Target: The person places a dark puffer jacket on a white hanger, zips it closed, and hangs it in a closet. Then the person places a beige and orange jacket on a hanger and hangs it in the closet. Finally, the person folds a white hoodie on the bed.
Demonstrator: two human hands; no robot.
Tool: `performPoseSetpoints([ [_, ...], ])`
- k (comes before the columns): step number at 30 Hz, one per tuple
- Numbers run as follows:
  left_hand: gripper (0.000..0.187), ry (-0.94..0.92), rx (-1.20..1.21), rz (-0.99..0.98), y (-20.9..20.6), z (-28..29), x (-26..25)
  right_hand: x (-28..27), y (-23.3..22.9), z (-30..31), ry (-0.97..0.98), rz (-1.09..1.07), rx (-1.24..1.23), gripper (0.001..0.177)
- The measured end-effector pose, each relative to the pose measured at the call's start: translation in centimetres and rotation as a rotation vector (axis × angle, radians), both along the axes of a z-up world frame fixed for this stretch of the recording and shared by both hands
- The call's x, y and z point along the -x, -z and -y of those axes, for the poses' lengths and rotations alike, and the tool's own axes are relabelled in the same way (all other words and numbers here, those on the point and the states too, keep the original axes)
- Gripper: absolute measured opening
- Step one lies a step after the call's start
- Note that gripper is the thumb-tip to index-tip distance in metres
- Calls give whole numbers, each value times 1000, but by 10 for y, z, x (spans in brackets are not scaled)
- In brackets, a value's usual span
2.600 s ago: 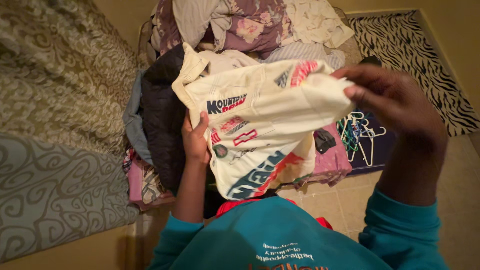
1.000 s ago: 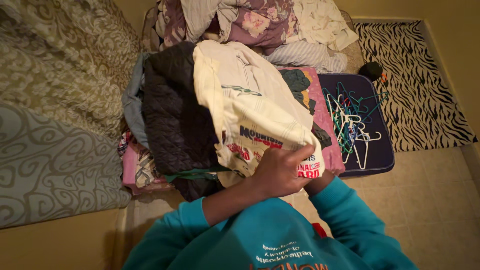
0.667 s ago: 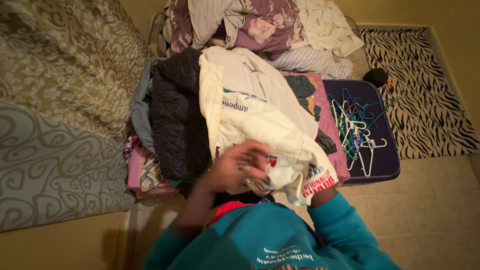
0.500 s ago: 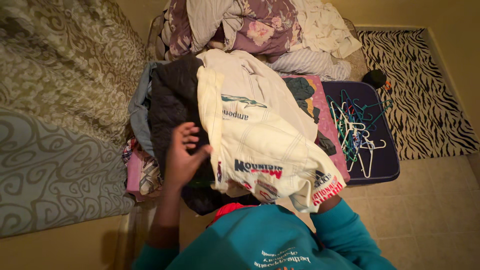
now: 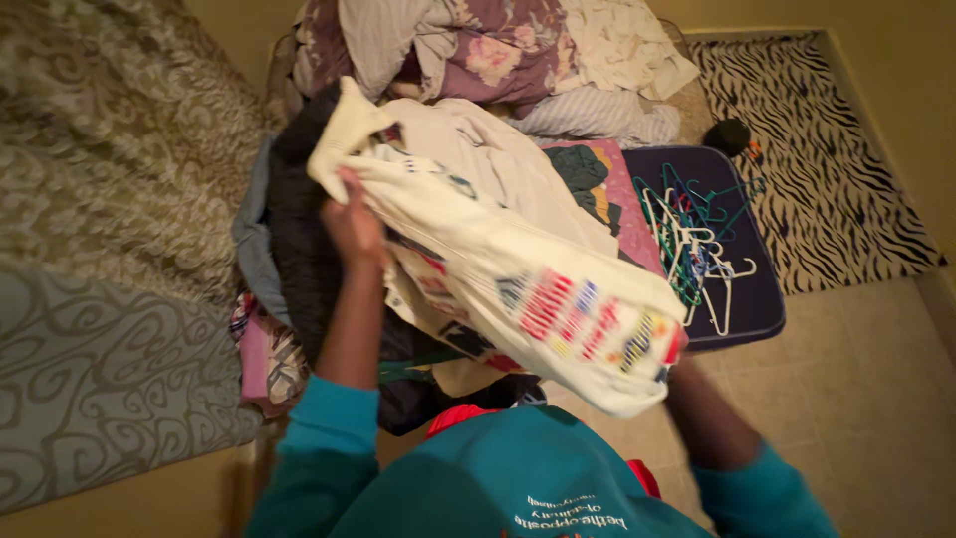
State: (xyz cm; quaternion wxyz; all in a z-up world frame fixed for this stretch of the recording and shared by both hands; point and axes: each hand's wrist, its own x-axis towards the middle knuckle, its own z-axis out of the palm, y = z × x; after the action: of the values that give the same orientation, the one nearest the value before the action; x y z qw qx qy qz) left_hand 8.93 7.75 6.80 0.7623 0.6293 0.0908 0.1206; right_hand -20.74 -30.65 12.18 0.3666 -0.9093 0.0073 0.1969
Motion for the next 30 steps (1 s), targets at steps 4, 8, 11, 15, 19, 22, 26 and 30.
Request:
performPoseSetpoints([
  [4, 53, -8, 344, 84, -14, 5, -30, 51, -68, 73, 82, 64, -9, 26],
  [8, 55, 50, 429, 155, -13, 21, -57, 66, -103, 96, 646, 548, -439, 26],
  [11, 56, 140, 183, 83, -1, 30, -69, 23, -75, 104, 890, 950, -386, 19],
  [15, 59, 191, -678, 155, 4, 27, -35, -9, -15, 69, 1084, 942, -180, 16],
  [19, 64, -145, -823, 381, -6, 49, 81, -34, 10, 5, 1013, 839, -319, 15],
  [22, 26, 682, -495, 381, -22, 102, 155, -48, 9, -51, 867, 761, -476, 19],
  [26, 58, 699, -319, 176, -63, 145, 201, -33, -12, -115, 607, 655, -419, 19],
  [30, 32, 521, -373, 67, -67, 147, 192, -28, -21, -115, 451, 691, -533, 21],
])
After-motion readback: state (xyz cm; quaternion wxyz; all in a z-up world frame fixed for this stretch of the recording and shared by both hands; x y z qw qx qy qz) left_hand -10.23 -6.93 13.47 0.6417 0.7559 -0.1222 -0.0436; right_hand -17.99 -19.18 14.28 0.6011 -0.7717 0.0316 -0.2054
